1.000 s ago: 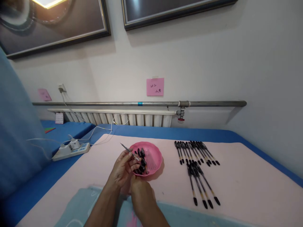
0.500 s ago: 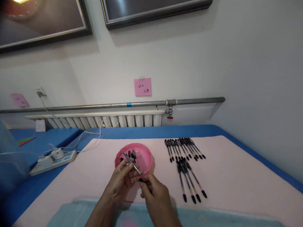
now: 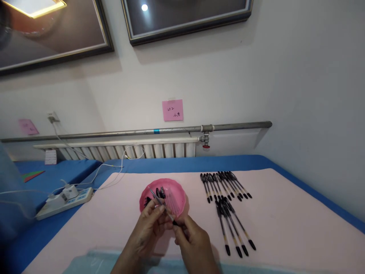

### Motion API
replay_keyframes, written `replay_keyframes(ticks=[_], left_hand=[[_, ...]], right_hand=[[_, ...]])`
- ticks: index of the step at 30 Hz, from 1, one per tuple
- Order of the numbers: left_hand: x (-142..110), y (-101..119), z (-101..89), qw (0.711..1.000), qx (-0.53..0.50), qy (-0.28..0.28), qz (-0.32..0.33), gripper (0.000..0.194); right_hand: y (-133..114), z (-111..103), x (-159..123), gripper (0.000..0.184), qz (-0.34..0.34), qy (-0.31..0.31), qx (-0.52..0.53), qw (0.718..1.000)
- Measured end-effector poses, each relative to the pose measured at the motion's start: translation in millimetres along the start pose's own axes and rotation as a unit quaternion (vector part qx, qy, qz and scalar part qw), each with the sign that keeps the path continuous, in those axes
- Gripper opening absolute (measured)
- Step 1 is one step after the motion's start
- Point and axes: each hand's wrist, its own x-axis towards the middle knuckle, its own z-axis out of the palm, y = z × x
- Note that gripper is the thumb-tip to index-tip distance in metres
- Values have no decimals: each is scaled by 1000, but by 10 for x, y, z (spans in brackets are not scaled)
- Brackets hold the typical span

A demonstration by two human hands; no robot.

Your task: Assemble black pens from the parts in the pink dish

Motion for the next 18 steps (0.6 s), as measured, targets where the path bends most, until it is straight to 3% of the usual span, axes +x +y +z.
replay_keyframes(ticks=[11,18], left_hand=[[15,-48,17,1000,-5,-7,-1,38],[7,-108,36,999,-33,-7,4,29]], right_hand=[[71,-8,18,25,-52,28,-27,998],[120,-18,28,28,-90,53,-40,994]])
